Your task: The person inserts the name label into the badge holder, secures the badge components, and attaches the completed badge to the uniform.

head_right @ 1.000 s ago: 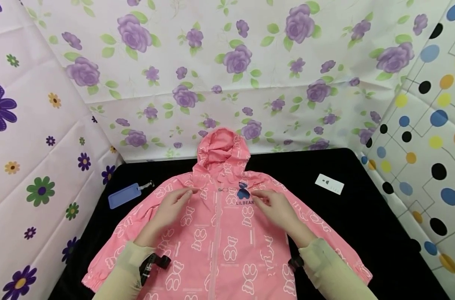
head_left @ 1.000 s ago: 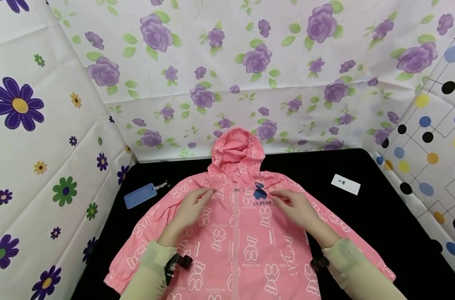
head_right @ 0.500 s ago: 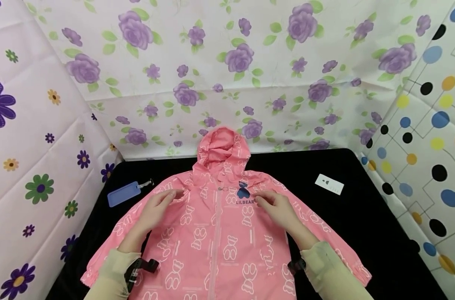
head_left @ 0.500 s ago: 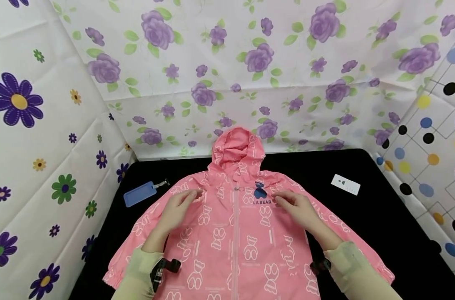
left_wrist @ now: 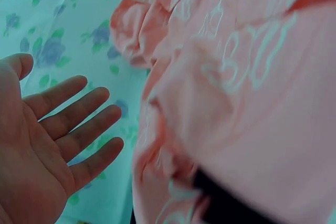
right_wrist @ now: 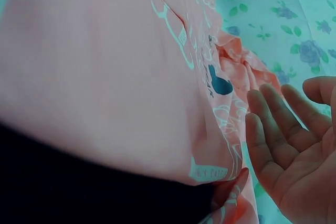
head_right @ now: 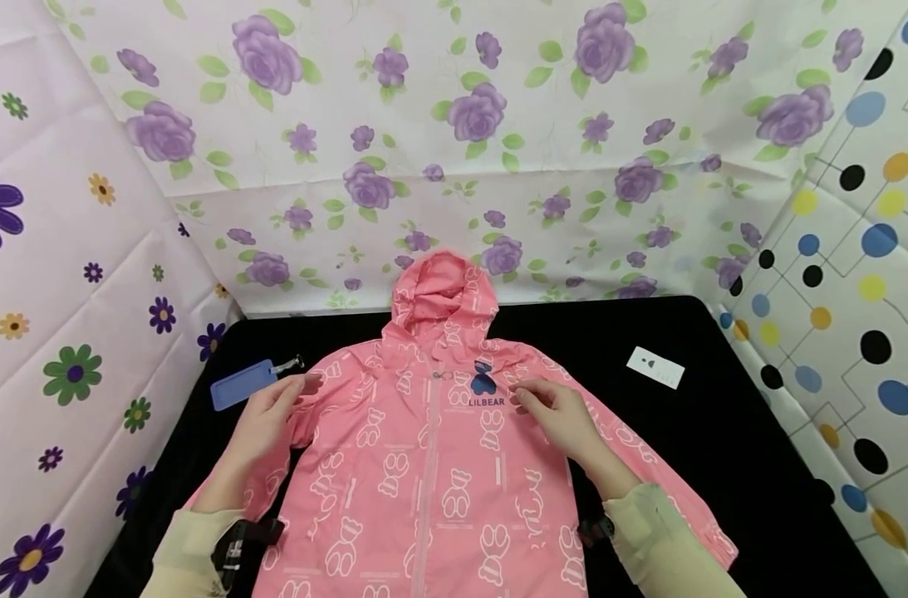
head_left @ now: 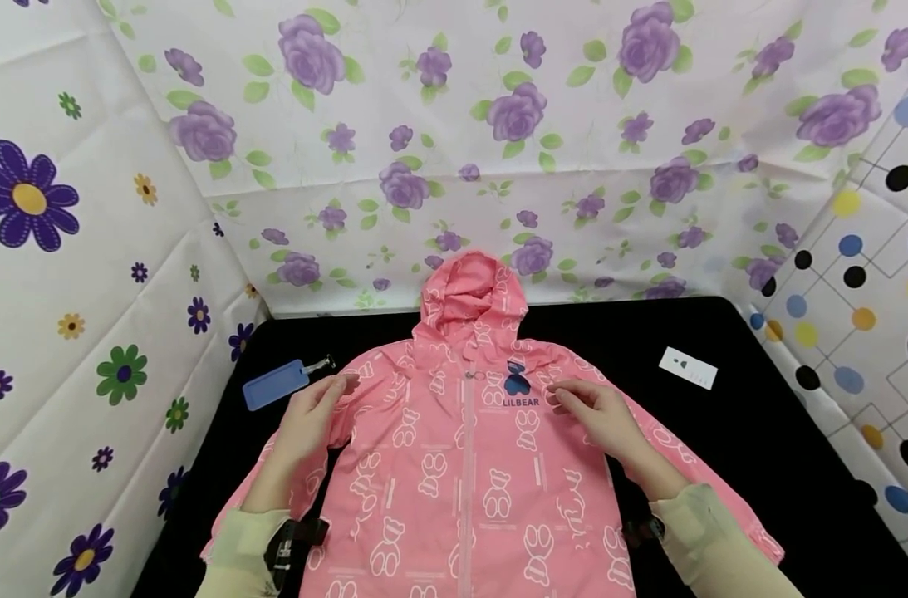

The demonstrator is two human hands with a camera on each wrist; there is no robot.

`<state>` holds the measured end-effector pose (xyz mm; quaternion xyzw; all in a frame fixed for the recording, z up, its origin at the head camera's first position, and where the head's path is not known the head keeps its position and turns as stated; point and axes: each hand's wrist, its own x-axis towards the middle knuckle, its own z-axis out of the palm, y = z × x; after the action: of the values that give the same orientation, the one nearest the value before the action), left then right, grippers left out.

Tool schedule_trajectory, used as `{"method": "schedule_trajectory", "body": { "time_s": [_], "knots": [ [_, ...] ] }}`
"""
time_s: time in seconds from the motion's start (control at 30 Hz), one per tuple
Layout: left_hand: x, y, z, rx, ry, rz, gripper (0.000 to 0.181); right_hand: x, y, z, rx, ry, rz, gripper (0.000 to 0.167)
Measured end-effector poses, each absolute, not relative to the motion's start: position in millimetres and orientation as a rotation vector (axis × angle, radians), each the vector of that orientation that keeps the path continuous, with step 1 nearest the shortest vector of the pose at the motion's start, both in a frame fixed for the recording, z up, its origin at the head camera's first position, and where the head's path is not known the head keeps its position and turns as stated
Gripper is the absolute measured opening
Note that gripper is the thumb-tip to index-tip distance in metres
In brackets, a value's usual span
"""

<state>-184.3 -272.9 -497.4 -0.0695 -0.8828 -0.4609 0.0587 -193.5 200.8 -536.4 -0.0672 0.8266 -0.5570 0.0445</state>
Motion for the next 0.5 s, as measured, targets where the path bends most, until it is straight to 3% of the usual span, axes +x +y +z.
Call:
{"method": "schedule_trajectory", "body": {
  "time_s": [0.5],
  "knots": [
    [-199.8, -332.3, -497.1, 0.018, -2.76, -1.15, 0.054, -190.0, 204.7, -539.5, -0.2, 2.586, -1.696, 0.032]
  ]
}}
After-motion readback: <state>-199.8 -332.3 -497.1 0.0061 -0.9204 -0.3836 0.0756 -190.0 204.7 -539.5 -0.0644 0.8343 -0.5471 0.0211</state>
